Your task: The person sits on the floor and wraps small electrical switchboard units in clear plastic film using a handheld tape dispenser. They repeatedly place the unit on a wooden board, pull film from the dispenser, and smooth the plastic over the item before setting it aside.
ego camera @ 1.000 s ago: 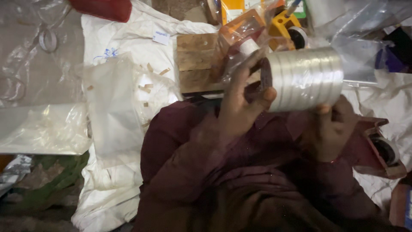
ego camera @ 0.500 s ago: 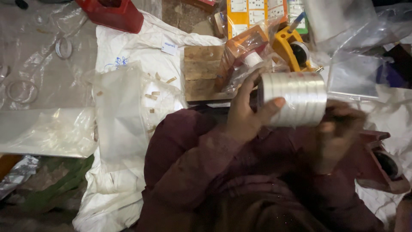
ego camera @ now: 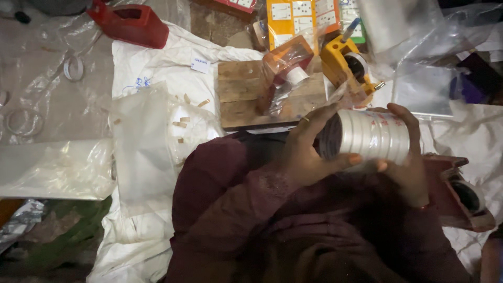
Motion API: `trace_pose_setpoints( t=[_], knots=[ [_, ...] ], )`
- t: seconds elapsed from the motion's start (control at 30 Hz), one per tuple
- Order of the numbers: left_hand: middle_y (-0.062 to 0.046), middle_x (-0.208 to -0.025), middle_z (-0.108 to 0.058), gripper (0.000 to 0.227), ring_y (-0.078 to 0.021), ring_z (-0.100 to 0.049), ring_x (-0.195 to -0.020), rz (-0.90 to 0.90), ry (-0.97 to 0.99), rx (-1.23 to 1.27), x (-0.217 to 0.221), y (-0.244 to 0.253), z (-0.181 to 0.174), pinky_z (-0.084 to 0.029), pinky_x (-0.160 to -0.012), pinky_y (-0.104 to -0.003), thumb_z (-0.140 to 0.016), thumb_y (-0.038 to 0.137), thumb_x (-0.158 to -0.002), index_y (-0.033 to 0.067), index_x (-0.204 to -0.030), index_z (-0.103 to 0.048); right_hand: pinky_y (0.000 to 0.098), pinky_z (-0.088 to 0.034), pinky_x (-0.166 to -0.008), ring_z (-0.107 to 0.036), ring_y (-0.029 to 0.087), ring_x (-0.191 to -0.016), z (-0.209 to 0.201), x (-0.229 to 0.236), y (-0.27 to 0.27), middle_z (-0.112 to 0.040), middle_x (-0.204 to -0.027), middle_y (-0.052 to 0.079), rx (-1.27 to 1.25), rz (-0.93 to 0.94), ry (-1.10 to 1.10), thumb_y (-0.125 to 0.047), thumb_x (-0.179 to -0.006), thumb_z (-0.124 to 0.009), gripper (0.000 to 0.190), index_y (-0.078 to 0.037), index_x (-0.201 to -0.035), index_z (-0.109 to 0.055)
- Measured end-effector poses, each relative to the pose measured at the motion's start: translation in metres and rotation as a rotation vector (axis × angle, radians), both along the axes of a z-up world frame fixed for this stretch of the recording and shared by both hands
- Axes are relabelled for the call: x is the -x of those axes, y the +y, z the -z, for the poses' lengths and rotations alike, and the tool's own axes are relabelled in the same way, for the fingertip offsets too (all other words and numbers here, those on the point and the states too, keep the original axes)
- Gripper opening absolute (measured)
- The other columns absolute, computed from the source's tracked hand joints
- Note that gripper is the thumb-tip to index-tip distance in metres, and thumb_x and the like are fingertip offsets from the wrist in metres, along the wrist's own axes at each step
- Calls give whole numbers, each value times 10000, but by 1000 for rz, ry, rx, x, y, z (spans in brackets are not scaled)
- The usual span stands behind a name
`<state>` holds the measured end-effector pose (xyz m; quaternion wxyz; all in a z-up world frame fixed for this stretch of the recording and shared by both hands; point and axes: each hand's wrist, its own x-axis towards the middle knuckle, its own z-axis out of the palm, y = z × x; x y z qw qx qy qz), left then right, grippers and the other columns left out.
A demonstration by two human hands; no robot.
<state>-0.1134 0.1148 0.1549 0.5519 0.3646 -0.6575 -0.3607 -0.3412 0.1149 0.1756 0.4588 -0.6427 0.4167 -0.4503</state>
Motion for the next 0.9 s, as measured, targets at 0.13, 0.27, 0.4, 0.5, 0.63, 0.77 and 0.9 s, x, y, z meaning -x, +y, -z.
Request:
trace_pose_setpoints(
  t=[0.13, 0.27, 0.4, 0.5, 0.63, 0.77, 0.9],
  knots=[
    [-223, -1438, -580, 867, -311, -625, -1339, 22, 12, 3, -1, 0, 5, -524, -1150, -391, -872, 394, -867, 13, -1515, -441, 428, -492, -1140, -559, 289, -1360, 6, 2, 4, -530, -1494, 163, -78, 6, -57, -580, -750, -882, 1151, -87, -1604, -291],
    [-209, -1452, -587, 868, -290, -624, -1355, 65, 51, 24, -3, -3, 8, -518, -1169, -384, -862, 419, -881, 18, -1524, -438, 428, -478, -1183, -541, 293, -1412, 8, 6, 3, -524, -1523, 161, -22, -12, -41, -545, -767, -891, 1121, -83, -1610, -315],
    [-214, -1522, -561, 896, -308, -578, -1432, 110, -1, 17, -7, -4, 9, -474, -1239, -406, -882, 383, -873, 23, -1557, -430, 428, -479, -1175, -548, 297, -1409, 3, 11, 4, -529, -1518, 164, -72, -47, -118, -526, -760, -902, 1113, -80, -1600, -322],
    [-233, -1522, -532, 933, -329, -560, -1435, 102, -28, 0, -4, -2, 7, -466, -1244, -419, -902, 361, -828, 20, -1563, -438, 433, -470, -1180, -549, 299, -1404, 4, 14, 4, -532, -1512, 171, -79, -26, -106, -516, -751, -905, 1125, -75, -1606, -322],
    [-227, -1508, -553, 924, -326, -581, -1411, 74, 7, 31, 5, 1, 3, -462, -1218, -396, -899, 345, -819, 24, -1548, -430, 432, -470, -1160, -551, 294, -1374, 10, 10, 4, -530, -1499, 168, -47, 15, -28, -511, -790, -869, 1082, -73, -1609, -314],
    [-218, -1424, -596, 943, -314, -626, -1329, 31, 6, 15, 6, 1, 2, -497, -1166, -399, -900, 342, -804, 46, -1576, -445, 417, -460, -1176, -537, 283, -1396, 6, -1, 9, -516, -1538, 147, 12, 40, 19, -482, -824, -823, 1039, -78, -1621, -294],
    [-207, -1393, -622, 917, -294, -657, -1282, -19, 24, -5, 14, 4, 8, -535, -1119, -394, -891, 390, -825, 60, -1559, -451, 427, -375, -1270, -454, 296, -1497, -17, -6, 18, -436, -1613, 169, 185, 103, 213, -267, -867, -789, 888, -61, -1603, -338]
  ],
)
